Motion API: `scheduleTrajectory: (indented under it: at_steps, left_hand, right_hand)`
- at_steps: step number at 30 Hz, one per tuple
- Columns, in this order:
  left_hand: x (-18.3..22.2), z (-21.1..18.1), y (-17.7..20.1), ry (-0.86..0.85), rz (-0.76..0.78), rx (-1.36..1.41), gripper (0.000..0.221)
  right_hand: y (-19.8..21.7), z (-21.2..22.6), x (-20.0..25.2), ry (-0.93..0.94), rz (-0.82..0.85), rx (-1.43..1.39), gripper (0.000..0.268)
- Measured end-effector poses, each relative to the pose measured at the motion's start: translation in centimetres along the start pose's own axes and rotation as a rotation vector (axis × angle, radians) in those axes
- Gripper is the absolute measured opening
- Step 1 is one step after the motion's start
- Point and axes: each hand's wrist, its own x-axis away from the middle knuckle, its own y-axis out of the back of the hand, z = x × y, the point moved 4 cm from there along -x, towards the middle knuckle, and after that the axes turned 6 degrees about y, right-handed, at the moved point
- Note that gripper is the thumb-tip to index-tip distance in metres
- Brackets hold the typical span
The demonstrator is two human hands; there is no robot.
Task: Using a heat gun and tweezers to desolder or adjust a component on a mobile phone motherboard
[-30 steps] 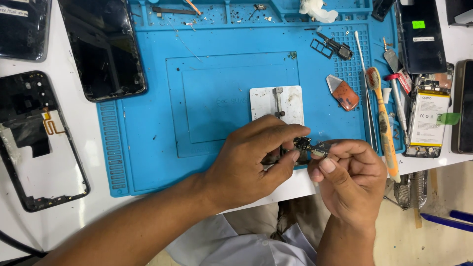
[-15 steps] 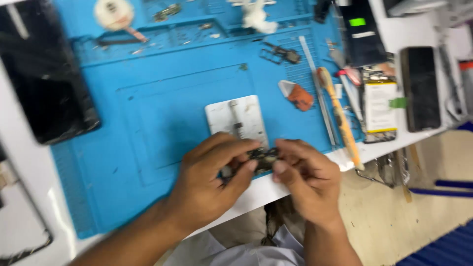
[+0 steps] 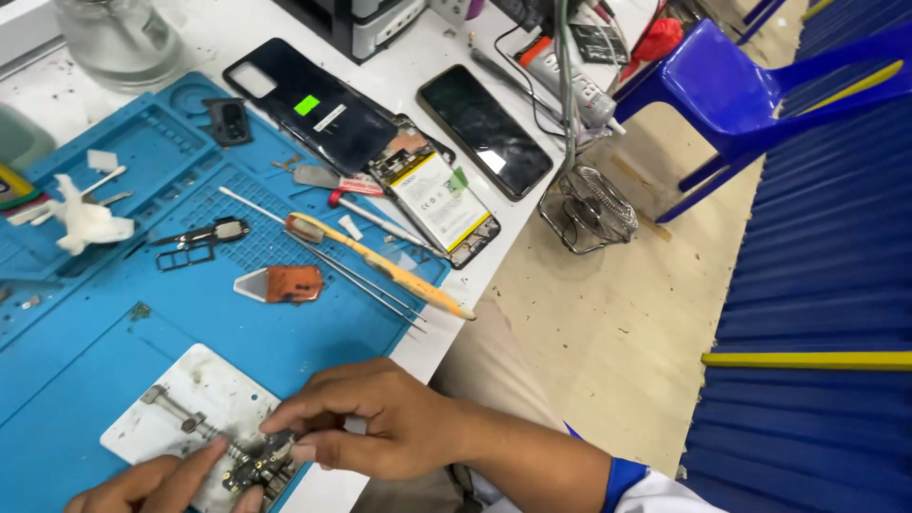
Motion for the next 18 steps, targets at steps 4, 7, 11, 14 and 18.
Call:
scheduleTrajectory:
  at_steps: [4,7,11,14,18]
  left_hand:
    - [0.1,-0.8,0.2,-0.014,0.192,-0.332,0.057]
    - [0.5,-2.8,1.8,0.074,0.069,0.046,0.019]
    - [0.4,-5.0,4.0,0.223,0.023,0.164,0.014]
    - [0.3,-7.1,6.5,0.017,-0.149,0.121,0.028]
    - [0.0,-6.2,7.1,-0.127,-0.08,0.213,0.03]
  right_hand:
    - [0.0,-0.1,0.2,-0.017,0.009,-0.001,0.029]
    - [-0.1,0.1,0.1,0.0,0.02,0.052,0.029]
    - [0.0,-0.1,0.2,0.007,0.017,0.036,0.03]
    - [-0.1,0.2,0.0,0.018,0.02,0.04,0.03]
    - [-0.1,0.5,-0.2,0.068,0.019,0.094,0.029]
